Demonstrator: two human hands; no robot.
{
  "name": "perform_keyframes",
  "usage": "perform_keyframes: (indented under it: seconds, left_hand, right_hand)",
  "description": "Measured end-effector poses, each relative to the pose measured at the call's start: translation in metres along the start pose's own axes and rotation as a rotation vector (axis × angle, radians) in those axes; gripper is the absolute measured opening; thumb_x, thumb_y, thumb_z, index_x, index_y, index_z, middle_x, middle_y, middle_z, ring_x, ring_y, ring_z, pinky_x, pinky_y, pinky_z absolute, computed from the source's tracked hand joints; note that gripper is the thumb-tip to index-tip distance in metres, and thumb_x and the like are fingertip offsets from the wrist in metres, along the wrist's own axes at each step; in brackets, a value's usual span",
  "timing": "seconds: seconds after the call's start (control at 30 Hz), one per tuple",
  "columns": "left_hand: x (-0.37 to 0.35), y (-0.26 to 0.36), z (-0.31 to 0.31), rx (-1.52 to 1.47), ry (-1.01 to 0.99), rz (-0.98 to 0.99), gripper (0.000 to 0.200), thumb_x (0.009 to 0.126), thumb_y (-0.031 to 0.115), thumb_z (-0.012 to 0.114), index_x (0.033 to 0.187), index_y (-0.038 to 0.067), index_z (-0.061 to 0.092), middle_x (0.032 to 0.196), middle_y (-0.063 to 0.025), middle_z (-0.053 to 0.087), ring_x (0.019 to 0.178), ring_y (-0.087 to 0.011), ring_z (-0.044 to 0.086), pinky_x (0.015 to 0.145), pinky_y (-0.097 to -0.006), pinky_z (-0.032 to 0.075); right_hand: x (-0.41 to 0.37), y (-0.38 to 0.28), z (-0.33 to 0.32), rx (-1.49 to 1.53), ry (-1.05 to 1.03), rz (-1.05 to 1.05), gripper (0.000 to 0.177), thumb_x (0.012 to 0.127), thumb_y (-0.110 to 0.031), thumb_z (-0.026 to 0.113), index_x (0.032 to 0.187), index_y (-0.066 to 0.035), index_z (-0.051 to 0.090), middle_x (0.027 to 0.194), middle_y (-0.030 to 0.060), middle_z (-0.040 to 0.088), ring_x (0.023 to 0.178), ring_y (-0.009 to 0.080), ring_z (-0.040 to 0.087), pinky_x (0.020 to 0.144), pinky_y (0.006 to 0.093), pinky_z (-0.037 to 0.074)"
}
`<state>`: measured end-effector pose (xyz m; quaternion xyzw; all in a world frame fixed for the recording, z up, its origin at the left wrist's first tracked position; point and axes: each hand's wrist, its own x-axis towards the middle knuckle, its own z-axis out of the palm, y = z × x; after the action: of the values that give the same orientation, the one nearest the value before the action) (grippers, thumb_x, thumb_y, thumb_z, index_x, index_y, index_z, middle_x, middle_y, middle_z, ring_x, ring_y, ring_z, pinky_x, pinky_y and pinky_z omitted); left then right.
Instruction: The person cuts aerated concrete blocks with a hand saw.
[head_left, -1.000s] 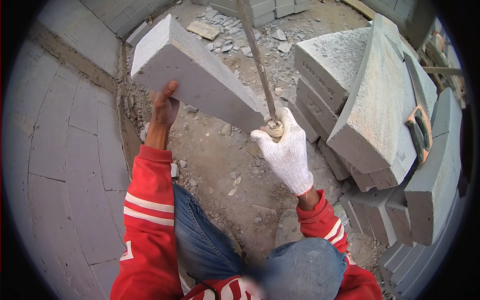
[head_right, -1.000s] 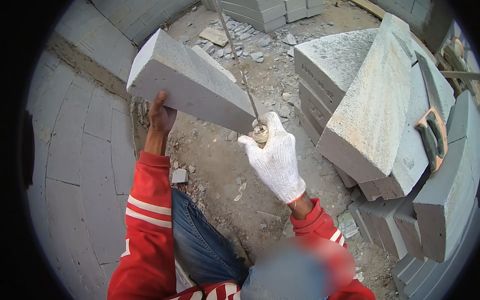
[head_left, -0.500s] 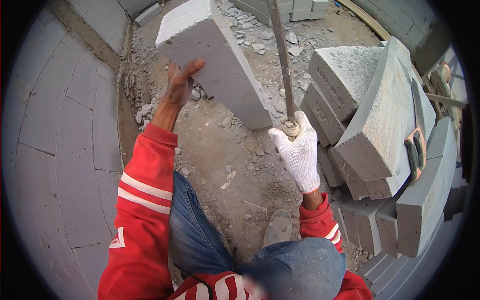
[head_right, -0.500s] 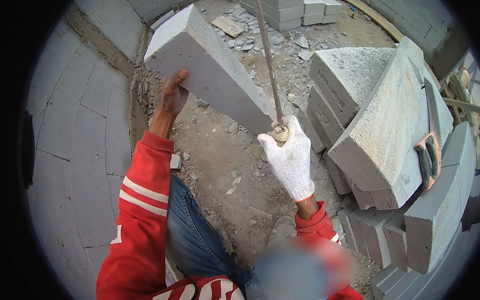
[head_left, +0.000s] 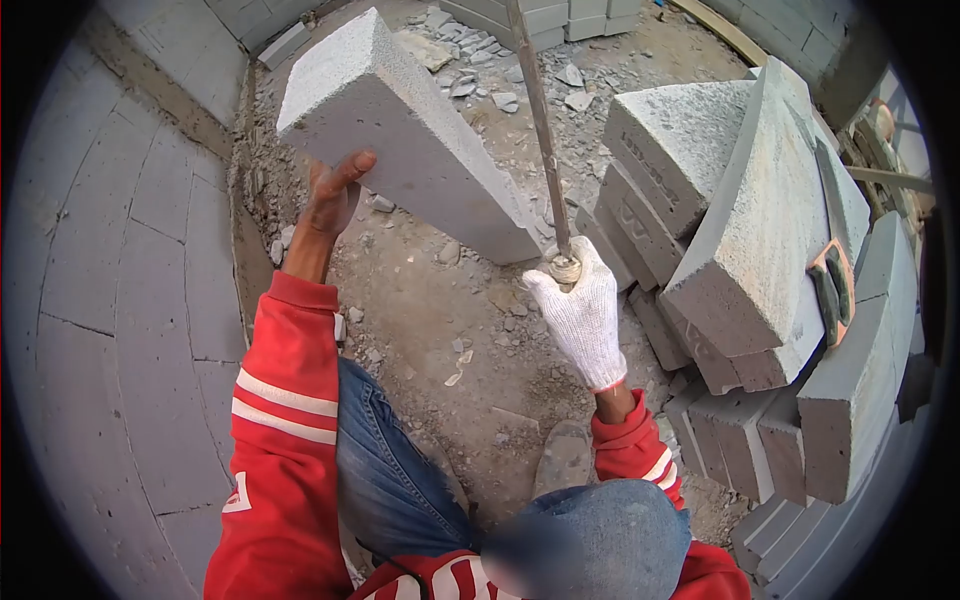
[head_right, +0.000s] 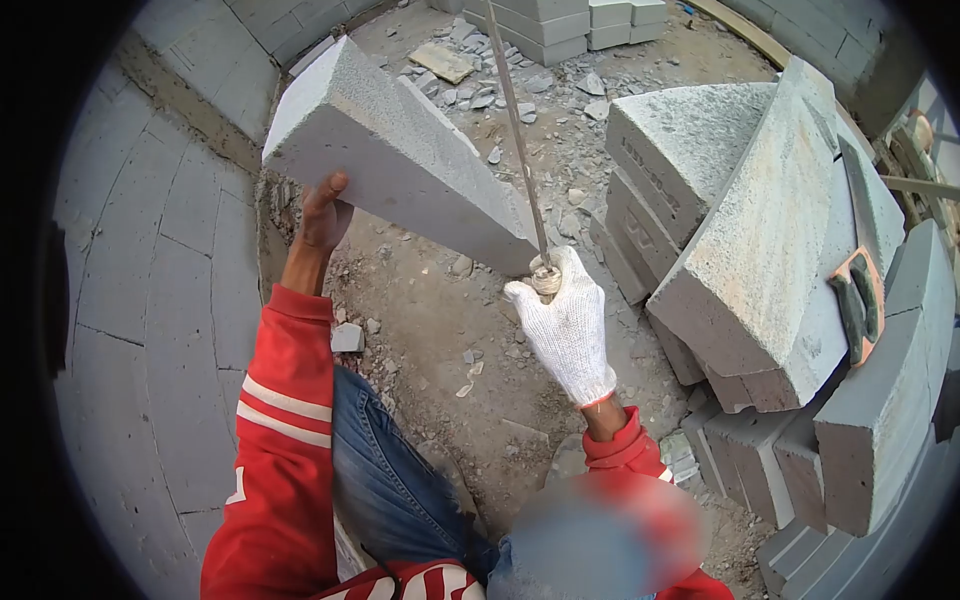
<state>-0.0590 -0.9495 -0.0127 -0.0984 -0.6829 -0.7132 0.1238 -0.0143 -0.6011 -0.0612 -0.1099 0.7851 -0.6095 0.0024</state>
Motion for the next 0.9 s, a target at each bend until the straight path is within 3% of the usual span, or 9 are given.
perform_keyframes:
  seconds: [0.1, 0.23, 0.3, 0.47, 0.53, 0.67, 0.77, 0.83, 0.9]
  left_hand:
    - [0.000, 0.000, -0.002, -0.008, 0.005, 0.002, 0.069, 0.086, 0.032, 0.081, 0.142, 0.003, 0.052, 0.131, -0.0100, 0.062, 0.126, -0.0263, 0.059, 0.112, -0.0444, 0.045]
    - [0.001, -0.001, 0.004, -0.046, 0.014, 0.020, 0.071, 0.087, 0.032, 0.081, 0.144, 0.003, 0.051, 0.131, -0.0098, 0.062, 0.127, -0.0265, 0.059, 0.113, -0.0445, 0.044]
    - [0.002, -0.001, 0.007, -0.047, 0.054, 0.035, 0.072, 0.087, 0.033, 0.082, 0.144, 0.003, 0.051, 0.132, -0.0097, 0.062, 0.127, -0.0267, 0.059, 0.113, -0.0447, 0.044]
    - [0.004, 0.002, 0.017, -0.042, 0.078, 0.050, 0.071, 0.087, 0.034, 0.082, 0.144, 0.003, 0.051, 0.132, -0.0094, 0.062, 0.126, -0.0267, 0.059, 0.113, -0.0454, 0.044]
    - [-0.001, 0.003, 0.019, -0.042, 0.093, 0.030, 0.070, 0.087, 0.034, 0.082, 0.143, 0.003, 0.052, 0.132, -0.0093, 0.063, 0.125, -0.0270, 0.060, 0.112, -0.0456, 0.045]
    - [0.003, 0.006, 0.027, -0.034, 0.102, 0.010, 0.069, 0.088, 0.033, 0.081, 0.141, 0.000, 0.053, 0.129, -0.0103, 0.064, 0.122, -0.0270, 0.061, 0.109, -0.0451, 0.047]
    - [0.003, 0.008, 0.033, 0.004, 0.095, 0.014, 0.065, 0.088, 0.031, 0.081, 0.138, -0.001, 0.055, 0.127, -0.0109, 0.065, 0.121, -0.0265, 0.061, 0.107, -0.0444, 0.048]
    - [0.010, 0.008, 0.032, 0.012, 0.091, 0.029, 0.062, 0.088, 0.030, 0.081, 0.137, -0.001, 0.056, 0.127, -0.0110, 0.065, 0.121, -0.0262, 0.061, 0.107, -0.0441, 0.048]
    - [0.006, 0.002, 0.030, 0.018, 0.092, 0.041, 0.060, 0.089, 0.028, 0.080, 0.136, -0.001, 0.057, 0.126, -0.0110, 0.065, 0.121, -0.0260, 0.061, 0.106, -0.0440, 0.048]
  right_hand:
    - [0.004, -0.022, -0.001, 0.085, 0.170, -0.158, 0.029, 0.087, -0.016, 0.082, 0.098, 0.000, 0.060, 0.079, 0.0170, 0.068, 0.070, 0.0373, 0.067, 0.071, 0.0380, 0.056]
    - [-0.005, 0.072, 0.034, 0.008, 0.159, -0.063, 0.030, 0.086, -0.017, 0.081, 0.098, 0.000, 0.060, 0.079, 0.0178, 0.068, 0.072, 0.0398, 0.068, 0.072, 0.0403, 0.056]
    - [-0.008, 0.110, 0.038, -0.311, -0.062, 0.041, 0.030, 0.085, -0.018, 0.080, 0.098, -0.001, 0.060, 0.079, 0.0190, 0.068, 0.073, 0.0413, 0.068, 0.071, 0.0431, 0.056]
    - [-0.002, 0.021, 0.009, -0.165, -0.055, 0.001, 0.031, 0.084, -0.018, 0.081, 0.098, -0.001, 0.060, 0.080, 0.0190, 0.069, 0.074, 0.0399, 0.070, 0.071, 0.0432, 0.057]
    - [0.000, -0.014, 0.002, 0.013, 0.058, -0.072, 0.031, 0.084, -0.017, 0.082, 0.099, 0.000, 0.061, 0.080, 0.0188, 0.069, 0.075, 0.0385, 0.071, 0.071, 0.0426, 0.057]
    - [0.000, 0.017, 0.014, 0.035, 0.172, -0.153, 0.031, 0.084, -0.015, 0.083, 0.101, 0.000, 0.062, 0.081, 0.0203, 0.070, 0.078, 0.0393, 0.072, 0.071, 0.0432, 0.057]
    - [-0.007, 0.104, 0.029, -0.235, -0.001, 0.028, 0.032, 0.084, -0.017, 0.082, 0.102, 0.001, 0.063, 0.083, 0.0220, 0.071, 0.081, 0.0410, 0.073, 0.073, 0.0441, 0.057]
    - [-0.005, 0.115, 0.026, -0.344, -0.136, 0.108, 0.033, 0.084, -0.020, 0.081, 0.102, 0.002, 0.063, 0.084, 0.0234, 0.071, 0.084, 0.0425, 0.073, 0.075, 0.0453, 0.057]
    - [-0.002, 0.083, 0.018, -0.290, -0.114, 0.089, 0.034, 0.084, -0.022, 0.080, 0.101, 0.002, 0.063, 0.084, 0.0235, 0.071, 0.084, 0.0426, 0.073, 0.075, 0.0454, 0.057]
